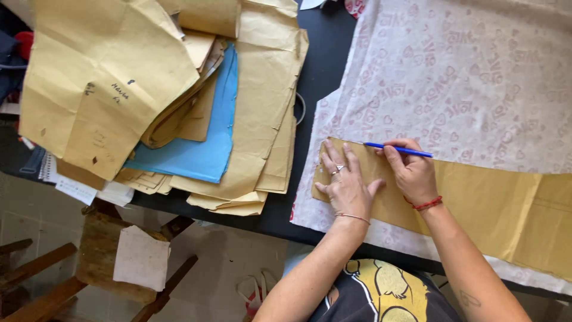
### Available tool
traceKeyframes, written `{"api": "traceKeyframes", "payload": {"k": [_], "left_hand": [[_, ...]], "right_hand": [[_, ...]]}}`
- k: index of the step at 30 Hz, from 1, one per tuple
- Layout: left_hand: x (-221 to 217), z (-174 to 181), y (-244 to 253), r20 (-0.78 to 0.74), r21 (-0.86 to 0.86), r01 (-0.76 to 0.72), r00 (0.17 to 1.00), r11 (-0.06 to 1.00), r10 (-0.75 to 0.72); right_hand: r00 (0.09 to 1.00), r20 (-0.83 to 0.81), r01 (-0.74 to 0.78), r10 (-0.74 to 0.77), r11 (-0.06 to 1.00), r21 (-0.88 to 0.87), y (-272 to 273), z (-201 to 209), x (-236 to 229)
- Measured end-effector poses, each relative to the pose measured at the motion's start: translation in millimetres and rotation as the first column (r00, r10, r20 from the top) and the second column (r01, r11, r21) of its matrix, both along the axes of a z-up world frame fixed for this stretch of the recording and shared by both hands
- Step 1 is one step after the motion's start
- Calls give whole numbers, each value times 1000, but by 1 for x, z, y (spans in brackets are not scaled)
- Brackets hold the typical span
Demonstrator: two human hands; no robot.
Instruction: The person sorts through a stack of brown paper patterns, selects one, and places it on a patterned fabric. They use a blue pen to mark the pattern and a measuring tape to take measurements, then move the pattern to the floor.
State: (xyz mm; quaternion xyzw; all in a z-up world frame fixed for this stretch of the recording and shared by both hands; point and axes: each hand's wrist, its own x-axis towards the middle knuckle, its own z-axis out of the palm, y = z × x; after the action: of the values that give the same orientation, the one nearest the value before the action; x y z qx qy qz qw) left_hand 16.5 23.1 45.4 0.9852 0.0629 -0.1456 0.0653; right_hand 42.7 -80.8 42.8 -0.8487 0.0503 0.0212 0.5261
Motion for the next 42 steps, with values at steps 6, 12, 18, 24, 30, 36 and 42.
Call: {"api": "traceKeyframes", "payload": {"k": [6,12,18,24,30,36,42], "left_hand": [[1,13,-1,-59,29,8,998,1000,-6],[-6,2,-13,-59,81,-50,997,995,55],[-42,-14,-139,235,145,288,919,947,-316],[-93,-73,-273,571,-259,786,593,561,-567],[-80,-34,-269,540,-273,781,607,561,-582],[-75,-20,-272,325,-243,764,645,598,-692],[-75,-21,-276,327,-222,762,646,608,-690]], "right_hand": [[970,-138,220,-200,963,156,-108,-15,-44],[947,-141,313,-289,929,199,-216,-33,-70],[951,-137,294,-278,949,116,-243,-22,-66],[978,-94,186,-185,983,-3,-255,-15,-59],[977,-152,149,-150,989,-17,-274,-3,-59],[940,-158,297,-302,953,-53,-341,-11,-69],[905,-84,423,-416,865,270,-374,-20,-75]]}}
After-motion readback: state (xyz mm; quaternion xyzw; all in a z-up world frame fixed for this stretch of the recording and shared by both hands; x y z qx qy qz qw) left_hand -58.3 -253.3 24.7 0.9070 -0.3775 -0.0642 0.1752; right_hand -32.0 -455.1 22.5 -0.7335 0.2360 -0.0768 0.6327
